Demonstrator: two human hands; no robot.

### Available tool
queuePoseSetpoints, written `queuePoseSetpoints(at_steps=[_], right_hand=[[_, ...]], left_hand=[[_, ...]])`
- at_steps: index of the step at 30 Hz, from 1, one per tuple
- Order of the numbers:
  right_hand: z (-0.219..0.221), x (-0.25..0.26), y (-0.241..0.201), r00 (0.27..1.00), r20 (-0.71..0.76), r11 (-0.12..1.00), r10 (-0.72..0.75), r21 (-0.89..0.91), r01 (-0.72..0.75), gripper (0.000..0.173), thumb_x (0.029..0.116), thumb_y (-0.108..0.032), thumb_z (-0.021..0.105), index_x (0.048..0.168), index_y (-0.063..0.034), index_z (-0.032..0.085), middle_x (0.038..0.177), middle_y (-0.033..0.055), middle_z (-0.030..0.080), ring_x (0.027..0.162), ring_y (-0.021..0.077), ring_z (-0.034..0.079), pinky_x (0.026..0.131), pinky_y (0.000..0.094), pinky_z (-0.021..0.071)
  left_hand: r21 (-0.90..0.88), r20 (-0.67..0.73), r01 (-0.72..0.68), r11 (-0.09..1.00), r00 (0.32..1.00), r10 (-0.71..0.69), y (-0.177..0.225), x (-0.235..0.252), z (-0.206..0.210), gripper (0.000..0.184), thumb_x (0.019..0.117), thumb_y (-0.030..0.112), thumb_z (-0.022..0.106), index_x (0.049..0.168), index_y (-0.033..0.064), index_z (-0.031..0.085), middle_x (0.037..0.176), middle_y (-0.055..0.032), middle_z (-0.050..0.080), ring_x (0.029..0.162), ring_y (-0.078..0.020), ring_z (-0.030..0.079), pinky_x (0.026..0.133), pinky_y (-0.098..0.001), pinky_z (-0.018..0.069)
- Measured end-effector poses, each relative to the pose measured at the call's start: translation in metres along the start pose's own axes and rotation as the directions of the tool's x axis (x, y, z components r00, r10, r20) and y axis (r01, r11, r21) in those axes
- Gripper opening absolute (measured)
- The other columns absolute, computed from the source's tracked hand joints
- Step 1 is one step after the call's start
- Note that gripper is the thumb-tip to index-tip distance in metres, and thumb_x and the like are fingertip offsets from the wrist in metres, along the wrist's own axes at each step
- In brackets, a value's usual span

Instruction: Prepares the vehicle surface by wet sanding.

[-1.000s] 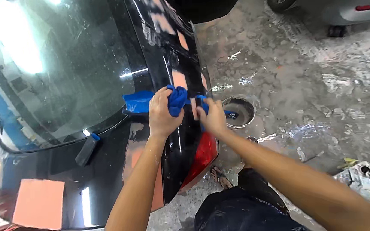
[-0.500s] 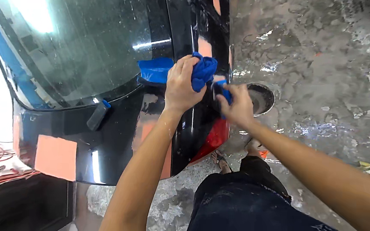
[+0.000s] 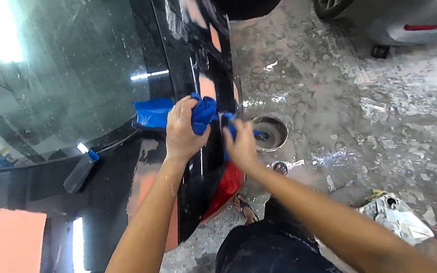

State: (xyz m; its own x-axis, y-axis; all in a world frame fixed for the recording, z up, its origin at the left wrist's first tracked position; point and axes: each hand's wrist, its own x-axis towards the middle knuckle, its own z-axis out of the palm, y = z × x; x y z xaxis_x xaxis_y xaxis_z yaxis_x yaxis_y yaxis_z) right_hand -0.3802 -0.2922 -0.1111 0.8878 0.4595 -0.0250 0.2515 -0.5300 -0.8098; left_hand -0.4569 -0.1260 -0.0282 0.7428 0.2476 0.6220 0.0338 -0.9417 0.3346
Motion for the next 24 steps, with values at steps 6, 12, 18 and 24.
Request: queuePoseSetpoints(at_steps=[6,12,18,24], right_hand=[[0.004,0.04,0.023,0.991,0.033,0.992,0.129,-0.002,-0.129,0.048,0.096,-0.044,0.063,0.134,-0.0146,0.063,0.122,0.0244,0.06,0.106,0.0408,0.064,0.082,0.0597,0.0557],[0.003,-0.011,0.004,0.999,0.033,1.0,-0.009,0.028,0.008,0.047,0.0955,-0.046,0.066,0.133,-0.0169,0.064,0.118,0.0189,0.059,0.096,0.0332,0.065,0.076,0.053,0.0586],[0.003,0.028,0.013,0.982,0.025,0.981,0.19,0.032,-0.19,0.046,0.0971,-0.039,0.065,0.135,-0.0124,0.062,0.125,0.0274,0.059,0.111,0.0441,0.062,0.087,0.0616,0.0547],[0.012,0.007,0.029,0.998,-0.007,0.997,-0.066,0.043,0.067,0.044,0.0946,-0.038,0.069,0.133,-0.0172,0.067,0.119,0.0181,0.063,0.105,0.0353,0.064,0.084,0.0563,0.0571]], left_hand=[[0.023,-0.002,-0.022,1.0,1.0,0.022,-0.004,-0.001,0.002,0.056,0.0741,0.024,0.084,0.121,0.0023,0.064,0.128,-0.0156,0.067,0.124,-0.0277,0.063,0.107,-0.0469,0.0514],[0.017,-0.002,-0.007,1.0,1.0,0.007,-0.003,-0.001,0.003,0.054,0.0743,0.025,0.084,0.12,0.0032,0.065,0.128,-0.0143,0.067,0.123,-0.0265,0.063,0.106,-0.0469,0.0519],[0.036,0.014,-0.023,0.999,1.0,0.022,-0.001,-0.008,-0.002,0.055,0.0735,0.024,0.083,0.12,0.0038,0.064,0.125,-0.0134,0.067,0.12,-0.0265,0.063,0.102,-0.0472,0.0525],[0.042,0.023,-0.021,0.999,1.0,0.02,-0.006,-0.005,-0.001,0.055,0.0728,0.026,0.084,0.119,0.0043,0.064,0.124,-0.0128,0.067,0.119,-0.0264,0.063,0.102,-0.0473,0.0525]])
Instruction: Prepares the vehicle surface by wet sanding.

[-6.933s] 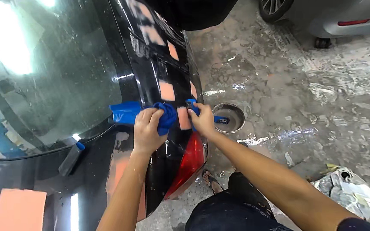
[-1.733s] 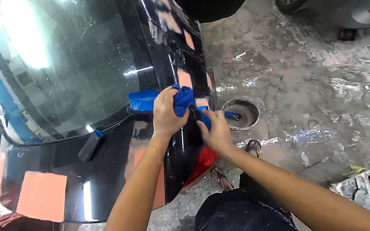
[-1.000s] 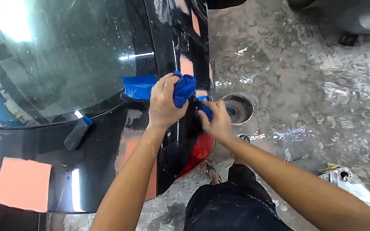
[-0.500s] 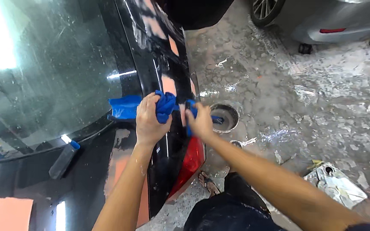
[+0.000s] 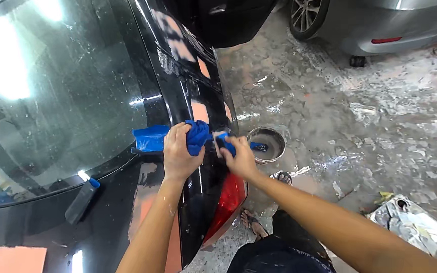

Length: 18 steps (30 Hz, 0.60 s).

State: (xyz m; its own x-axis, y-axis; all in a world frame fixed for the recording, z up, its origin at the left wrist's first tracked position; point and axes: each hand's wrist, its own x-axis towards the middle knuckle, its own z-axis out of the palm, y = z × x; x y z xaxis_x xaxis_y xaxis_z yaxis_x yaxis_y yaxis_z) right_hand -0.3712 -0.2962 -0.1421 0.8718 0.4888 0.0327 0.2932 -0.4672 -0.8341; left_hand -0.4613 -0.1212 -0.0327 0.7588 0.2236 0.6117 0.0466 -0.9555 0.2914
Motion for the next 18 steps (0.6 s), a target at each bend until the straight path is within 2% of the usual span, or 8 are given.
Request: queuePoseSetpoints(at_steps=[3,4,6,8,12,13,15,18], right_hand=[[-0.005,0.022,-0.008,0.983,0.004,0.983,0.182,-0.011,-0.181,0.043,0.0971,-0.037,0.066,0.133,-0.0137,0.065,0.125,0.023,0.061,0.112,0.0402,0.062,0.09,0.0593,0.0542],[-0.006,0.007,-0.016,0.99,-0.003,0.99,0.143,0.0,-0.143,0.042,0.0981,-0.035,0.065,0.133,-0.0124,0.065,0.125,0.0233,0.061,0.112,0.0406,0.063,0.091,0.0595,0.0547],[-0.005,-0.025,-0.022,0.999,-0.017,0.999,-0.033,0.014,0.033,0.041,0.0978,-0.035,0.065,0.134,-0.0161,0.066,0.122,0.0155,0.062,0.111,0.0333,0.063,0.091,0.0549,0.0564],[-0.003,-0.024,-0.006,0.993,-0.023,0.993,-0.12,0.001,0.12,0.041,0.0958,-0.036,0.067,0.133,-0.0186,0.068,0.123,0.0129,0.064,0.11,0.0319,0.064,0.089,0.0552,0.0556],[-0.01,0.04,0.004,0.977,0.031,0.976,0.211,-0.058,-0.209,0.042,0.0983,-0.035,0.063,0.135,-0.0144,0.065,0.129,0.0237,0.06,0.116,0.0421,0.062,0.091,0.0623,0.0528],[-0.011,0.035,-0.006,0.977,0.031,0.976,0.213,-0.06,-0.211,0.042,0.1001,-0.034,0.061,0.136,-0.0129,0.064,0.13,0.0256,0.059,0.116,0.0438,0.061,0.093,0.0629,0.0523],[-0.01,0.001,-0.022,0.999,-0.007,0.999,0.046,-0.026,-0.047,0.042,0.1009,-0.033,0.061,0.138,-0.0138,0.063,0.127,0.0215,0.061,0.113,0.039,0.063,0.093,0.0588,0.0548],[0.0,-0.019,-0.001,0.989,-0.049,0.99,-0.139,-0.018,0.139,0.041,0.0977,-0.036,0.064,0.137,-0.0235,0.067,0.125,0.01,0.064,0.114,0.0287,0.063,0.092,0.0529,0.0552]], left_hand=[[0.0,-0.014,-0.015,1.0,1.0,0.015,0.002,0.001,0.001,0.054,0.0742,0.026,0.083,0.119,0.0032,0.064,0.124,-0.0136,0.067,0.119,-0.0266,0.064,0.101,-0.0464,0.053],[0.004,-0.007,-0.01,1.0,1.0,0.01,0.003,0.0,0.001,0.054,0.0749,0.026,0.082,0.12,0.0033,0.064,0.125,-0.0136,0.067,0.12,-0.0266,0.063,0.101,-0.0463,0.0526],[0.019,-0.002,-0.013,1.0,1.0,0.013,0.001,0.005,0.002,0.055,0.075,0.026,0.082,0.121,0.0031,0.063,0.126,-0.0133,0.066,0.121,-0.0266,0.062,0.103,-0.0468,0.0519],[0.03,-0.002,-0.019,0.999,1.0,0.019,0.0,0.005,0.002,0.055,0.0745,0.026,0.083,0.121,0.0029,0.063,0.127,-0.0138,0.066,0.122,-0.027,0.062,0.104,-0.0471,0.0514],[0.043,0.035,-0.001,0.999,0.999,0.0,0.003,0.002,0.001,0.058,0.0753,0.027,0.083,0.125,0.0043,0.062,0.136,-0.0144,0.062,0.128,-0.0277,0.059,0.106,-0.0486,0.0503],[0.039,0.033,0.005,0.999,0.999,-0.007,0.004,0.002,0.001,0.056,0.0756,0.027,0.082,0.124,0.0052,0.062,0.139,-0.0135,0.061,0.129,-0.0268,0.059,0.106,-0.0482,0.0505],[0.02,0.015,0.01,1.0,1.0,-0.011,0.002,0.006,0.003,0.054,0.0747,0.027,0.082,0.121,0.0055,0.064,0.142,-0.0124,0.06,0.131,-0.0255,0.059,0.107,-0.0473,0.0511],[0.009,0.019,0.025,1.0,0.999,-0.026,0.002,0.002,0.003,0.054,0.0746,0.028,0.082,0.12,0.0051,0.064,0.144,-0.0119,0.059,0.132,-0.0248,0.059,0.107,-0.0469,0.051]])
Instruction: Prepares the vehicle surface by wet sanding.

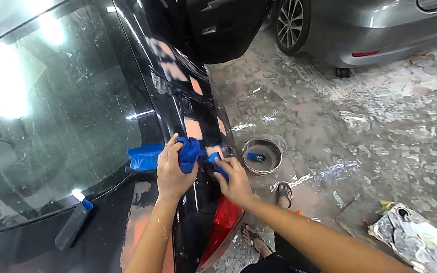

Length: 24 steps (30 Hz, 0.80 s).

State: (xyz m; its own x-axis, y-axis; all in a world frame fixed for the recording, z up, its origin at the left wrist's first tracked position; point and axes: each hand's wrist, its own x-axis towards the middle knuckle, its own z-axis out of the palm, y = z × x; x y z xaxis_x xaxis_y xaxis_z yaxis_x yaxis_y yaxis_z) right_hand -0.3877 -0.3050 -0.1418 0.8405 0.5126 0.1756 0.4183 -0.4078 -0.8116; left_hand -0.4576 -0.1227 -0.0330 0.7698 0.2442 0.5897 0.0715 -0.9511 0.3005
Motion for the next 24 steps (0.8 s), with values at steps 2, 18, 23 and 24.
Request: queuePoseSetpoints(at_steps=[2,18,23,24], right_hand=[[-0.003,0.035,0.017,0.988,0.04,0.989,0.146,-0.017,-0.146,0.042,0.0978,-0.036,0.065,0.137,-0.0217,0.066,0.128,0.0136,0.063,0.116,0.0324,0.062,0.093,0.0555,0.0545],[-0.014,0.019,-0.035,0.978,0.091,0.982,0.187,-0.028,-0.185,0.046,0.0969,-0.039,0.061,0.137,-0.0153,0.065,0.129,0.0216,0.061,0.117,0.0362,0.063,0.096,0.0509,0.0557],[-0.013,0.052,-0.002,0.957,0.126,0.963,0.261,-0.094,-0.251,0.048,0.0956,-0.043,0.061,0.138,-0.0194,0.063,0.128,0.0203,0.061,0.111,0.0354,0.065,0.09,0.0528,0.0571],[-0.015,0.069,0.0,0.914,0.157,0.926,0.374,-0.12,-0.358,0.05,0.0962,-0.045,0.059,0.139,-0.0197,0.061,0.132,0.0222,0.059,0.115,0.0374,0.064,0.093,0.0538,0.0558]], left_hand=[[0.004,-0.013,-0.008,1.0,1.0,0.008,0.0,0.004,0.001,0.052,0.0749,0.028,0.082,0.119,0.0063,0.064,0.14,-0.0105,0.062,0.132,-0.0236,0.059,0.108,-0.0471,0.0511],[0.027,-0.067,0.008,1.0,0.998,-0.006,0.002,0.003,-0.001,0.05,0.0755,0.033,0.079,0.116,0.0063,0.069,0.122,-0.0107,0.07,0.118,-0.0247,0.066,0.104,-0.0459,0.0539],[0.035,-0.094,-0.037,0.999,0.995,0.04,-0.004,0.004,0.004,0.05,0.0751,0.035,0.078,0.117,0.0089,0.068,0.123,-0.0101,0.069,0.119,-0.0241,0.065,0.104,-0.0449,0.0527],[0.041,-0.1,-0.039,0.998,0.994,0.043,-0.003,0.003,0.004,0.05,0.0747,0.035,0.077,0.117,0.0092,0.068,0.123,-0.0101,0.069,0.119,-0.0245,0.065,0.104,-0.0447,0.0527]])
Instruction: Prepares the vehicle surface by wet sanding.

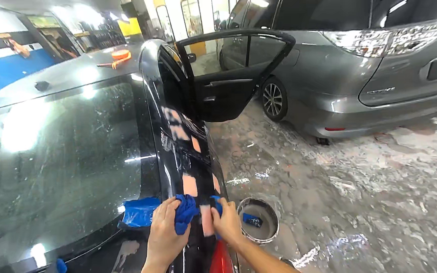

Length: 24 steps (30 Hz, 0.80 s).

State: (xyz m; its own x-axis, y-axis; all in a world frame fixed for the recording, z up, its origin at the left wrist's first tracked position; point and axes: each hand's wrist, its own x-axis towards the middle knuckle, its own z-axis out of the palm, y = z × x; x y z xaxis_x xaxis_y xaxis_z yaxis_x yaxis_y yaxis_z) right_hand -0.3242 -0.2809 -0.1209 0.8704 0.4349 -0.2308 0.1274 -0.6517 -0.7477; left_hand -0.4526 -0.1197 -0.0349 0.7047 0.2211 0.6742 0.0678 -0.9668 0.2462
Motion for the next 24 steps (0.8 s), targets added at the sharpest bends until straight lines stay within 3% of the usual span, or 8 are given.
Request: queuePoseSetpoints(at_steps=[2,6,11,12,16,18,21,24], right_hand=[[-0.004,-0.012,-0.013,0.999,0.02,0.999,0.048,0.024,-0.048,0.05,0.0973,-0.044,0.06,0.14,-0.0167,0.061,0.135,0.0248,0.058,0.118,0.0398,0.062,0.096,0.0545,0.0542],[0.01,-0.074,-0.014,0.945,-0.129,0.947,-0.302,0.076,0.313,0.048,0.0935,-0.039,0.069,0.132,-0.0104,0.069,0.119,0.0237,0.064,0.103,0.0375,0.067,0.086,0.0539,0.058],[-0.003,-0.004,-0.014,0.999,0.013,0.999,0.051,-0.015,-0.051,0.052,0.0979,-0.046,0.058,0.141,-0.0172,0.059,0.136,0.0243,0.057,0.117,0.0397,0.063,0.095,0.0556,0.0548],[-0.003,-0.017,-0.02,0.999,0.022,0.999,0.048,-0.012,-0.048,0.051,0.0991,-0.045,0.058,0.141,-0.0157,0.059,0.136,0.0254,0.057,0.119,0.0403,0.063,0.096,0.0551,0.0542],[0.011,-0.071,-0.015,0.929,-0.174,0.939,-0.326,0.052,0.339,0.046,0.0938,-0.037,0.069,0.131,-0.0092,0.07,0.117,0.0227,0.066,0.103,0.0369,0.067,0.087,0.0523,0.0586],[0.01,-0.047,-0.004,0.951,-0.157,0.962,-0.266,0.018,0.272,0.046,0.0949,-0.04,0.066,0.132,-0.0133,0.069,0.12,0.0215,0.065,0.104,0.0358,0.068,0.086,0.0533,0.0588],[-0.002,-0.006,-0.013,1.0,-0.002,0.999,0.028,-0.042,-0.028,0.051,0.0974,-0.045,0.059,0.139,-0.0154,0.061,0.135,0.0232,0.059,0.116,0.0383,0.064,0.094,0.0547,0.055],[0.002,-0.06,-0.03,0.98,-0.072,0.982,-0.186,0.007,0.187,0.05,0.097,-0.038,0.064,0.135,-0.0061,0.065,0.125,0.0279,0.062,0.108,0.0418,0.067,0.089,0.0552,0.0577]], left_hand=[[0.0,-0.003,0.011,1.0,1.0,-0.011,0.003,-0.004,-0.002,0.051,0.074,0.036,0.078,0.116,0.009,0.068,0.123,-0.0107,0.07,0.119,-0.0255,0.065,0.104,-0.045,0.0529],[-0.015,0.003,0.024,1.0,1.0,-0.024,-0.001,0.001,-0.002,0.054,0.0724,0.036,0.082,0.117,0.0094,0.068,0.123,-0.0113,0.07,0.119,-0.0255,0.065,0.103,-0.0454,0.0533],[0.0,-0.006,0.021,1.0,1.0,-0.021,0.001,-0.003,-0.001,0.052,0.0723,0.035,0.08,0.117,0.0114,0.069,0.123,-0.0087,0.069,0.118,-0.0238,0.065,0.102,-0.044,0.0536],[-0.005,0.001,0.023,1.0,1.0,-0.023,0.002,-0.006,-0.003,0.052,0.0717,0.034,0.081,0.117,0.0109,0.069,0.123,-0.0093,0.069,0.118,-0.0245,0.065,0.102,-0.045,0.0537],[-0.014,-0.008,0.015,1.0,1.0,-0.015,0.001,0.001,-0.001,0.054,0.0694,0.034,0.083,0.116,0.0104,0.069,0.122,-0.0105,0.07,0.117,-0.0254,0.066,0.102,-0.0461,0.0539],[-0.005,-0.011,0.013,1.0,1.0,-0.013,0.0,-0.002,-0.002,0.054,0.0706,0.035,0.082,0.117,0.011,0.069,0.123,-0.0089,0.07,0.118,-0.024,0.065,0.103,-0.045,0.0535],[-0.008,-0.015,0.024,1.0,1.0,-0.024,0.002,-0.006,-0.001,0.054,0.0713,0.034,0.082,0.118,0.0109,0.069,0.126,-0.0084,0.069,0.121,-0.023,0.064,0.104,-0.0437,0.0529],[-0.053,-0.029,0.013,0.999,0.999,-0.014,-0.002,-0.004,-0.001,0.054,0.0709,0.035,0.083,0.117,0.0119,0.068,0.136,-0.0101,0.065,0.132,-0.0257,0.058,0.109,-0.0459,0.0503]])
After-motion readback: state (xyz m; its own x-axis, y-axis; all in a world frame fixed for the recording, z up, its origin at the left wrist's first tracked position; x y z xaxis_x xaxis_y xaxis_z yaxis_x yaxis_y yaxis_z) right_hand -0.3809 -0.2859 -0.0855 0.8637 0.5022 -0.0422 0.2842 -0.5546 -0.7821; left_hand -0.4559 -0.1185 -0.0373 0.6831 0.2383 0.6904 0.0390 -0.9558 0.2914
